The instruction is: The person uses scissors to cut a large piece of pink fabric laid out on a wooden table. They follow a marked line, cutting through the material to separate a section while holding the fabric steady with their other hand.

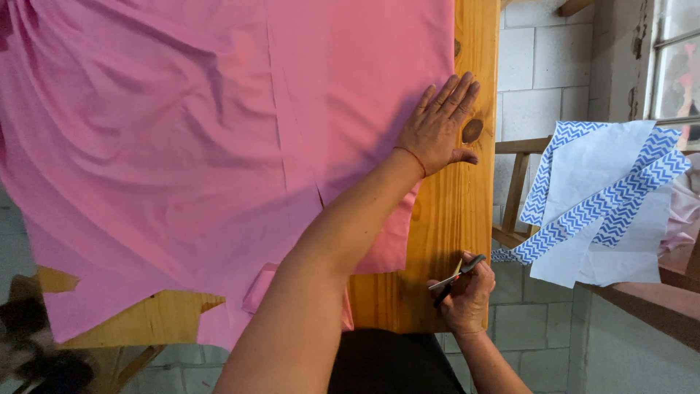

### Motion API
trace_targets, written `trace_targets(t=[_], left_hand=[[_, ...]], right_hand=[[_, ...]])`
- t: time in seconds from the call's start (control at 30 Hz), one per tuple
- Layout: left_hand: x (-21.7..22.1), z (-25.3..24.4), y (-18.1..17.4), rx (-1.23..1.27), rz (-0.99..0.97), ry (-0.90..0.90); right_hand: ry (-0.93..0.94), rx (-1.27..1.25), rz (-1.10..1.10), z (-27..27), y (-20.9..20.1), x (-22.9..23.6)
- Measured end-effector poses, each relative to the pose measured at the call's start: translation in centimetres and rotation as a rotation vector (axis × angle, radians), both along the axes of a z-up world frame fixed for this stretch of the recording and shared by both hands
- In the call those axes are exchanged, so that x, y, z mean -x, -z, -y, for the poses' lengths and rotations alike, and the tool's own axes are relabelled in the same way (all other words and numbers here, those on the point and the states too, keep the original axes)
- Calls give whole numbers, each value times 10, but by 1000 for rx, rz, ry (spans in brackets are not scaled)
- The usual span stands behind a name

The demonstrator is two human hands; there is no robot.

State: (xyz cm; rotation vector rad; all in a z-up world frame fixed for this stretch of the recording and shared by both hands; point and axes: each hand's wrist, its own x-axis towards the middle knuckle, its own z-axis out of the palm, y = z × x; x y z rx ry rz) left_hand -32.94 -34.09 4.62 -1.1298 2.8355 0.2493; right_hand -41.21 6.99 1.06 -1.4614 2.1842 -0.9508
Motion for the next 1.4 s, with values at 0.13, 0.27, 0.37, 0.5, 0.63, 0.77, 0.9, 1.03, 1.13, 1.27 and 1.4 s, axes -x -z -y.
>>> trace_targets(t=[0.13,0.27,0.37,0.5,0.63,0.77,0.9,1.03,1.13,1.27,1.4], left_hand=[[-66,15,0,-79,-123,40],[-120,10,11,-80,30,2],[-121,-19,24,-62,8,57],[-95,-75,29,-66,41,174],[-77,-122,27,-25,-41,290],[-101,-144,5,-120,-172,243],[-143,-165,23,-94,-116,128],[-152,-208,20,-243,-322,145],[-181,-217,12,-104,-208,92],[-208,-252,37,-67,-144,44],[-230,-288,17,-96,-208,255]], right_hand=[[-7,16,-24,9,-11,-4],[-24,-7,-36,9,-13,-2],[-32,1,-29,10,-14,-1],[-60,-6,-24,14,-23,-2],[-60,-58,-39,8,-11,2],[-19,94,-35,6,3,8],[-48,81,51,1,6,14],[-41,145,326,10,-6,13],[-76,212,347,20,-17,8],[-80,211,262,22,-18,-6],[-102,107,243,32,-57,-44]])
